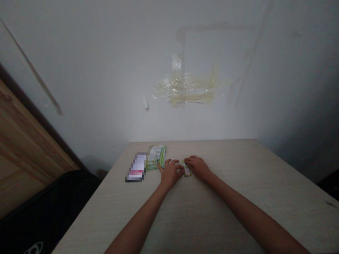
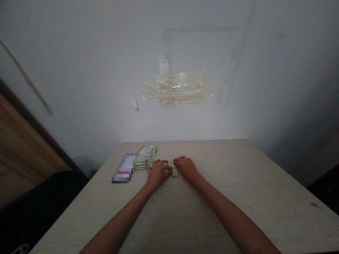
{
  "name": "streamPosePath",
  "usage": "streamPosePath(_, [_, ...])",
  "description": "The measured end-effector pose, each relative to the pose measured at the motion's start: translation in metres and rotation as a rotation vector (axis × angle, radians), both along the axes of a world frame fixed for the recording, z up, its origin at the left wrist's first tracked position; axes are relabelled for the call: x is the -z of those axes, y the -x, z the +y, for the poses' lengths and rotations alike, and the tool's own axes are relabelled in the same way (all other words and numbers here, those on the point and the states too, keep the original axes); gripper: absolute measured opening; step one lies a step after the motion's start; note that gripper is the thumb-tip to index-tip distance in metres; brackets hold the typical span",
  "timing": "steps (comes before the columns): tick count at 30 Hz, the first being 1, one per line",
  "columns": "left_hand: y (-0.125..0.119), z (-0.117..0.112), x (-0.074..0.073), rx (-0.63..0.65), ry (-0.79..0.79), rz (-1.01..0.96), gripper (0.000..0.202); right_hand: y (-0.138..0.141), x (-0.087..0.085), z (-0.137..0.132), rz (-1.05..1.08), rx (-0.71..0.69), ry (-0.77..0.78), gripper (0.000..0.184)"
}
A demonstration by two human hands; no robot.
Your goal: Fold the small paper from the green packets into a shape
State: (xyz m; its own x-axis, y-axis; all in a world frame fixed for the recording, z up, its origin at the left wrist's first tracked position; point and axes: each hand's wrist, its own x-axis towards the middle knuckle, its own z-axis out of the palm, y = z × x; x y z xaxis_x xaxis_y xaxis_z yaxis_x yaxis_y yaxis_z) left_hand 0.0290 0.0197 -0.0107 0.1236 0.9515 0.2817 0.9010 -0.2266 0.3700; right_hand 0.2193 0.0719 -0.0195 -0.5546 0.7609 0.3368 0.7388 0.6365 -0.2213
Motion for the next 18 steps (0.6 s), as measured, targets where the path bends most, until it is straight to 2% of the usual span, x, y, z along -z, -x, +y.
streamPosePath(12, [0.0, -0.001, 0.002, -0.008, -0.027, 0.023, 0.017, 0.008, 0.008, -0.001, 0.016, 0.113, -0.046, 0.032])
streamPosePath(15, [0.0, -0.003, 0.002, -0.013, -0.067, 0.029, 0.016, 0.006, 0.013, 0.003, 0.093, 0.099, -0.037, 0.032])
streamPosePath(18, [-0.001, -0.005, 0.001, -0.008, -0.106, 0.034, 0.016, 0.002, 0.015, 0.007, 0.262, 0.031, -0.017, 0.034])
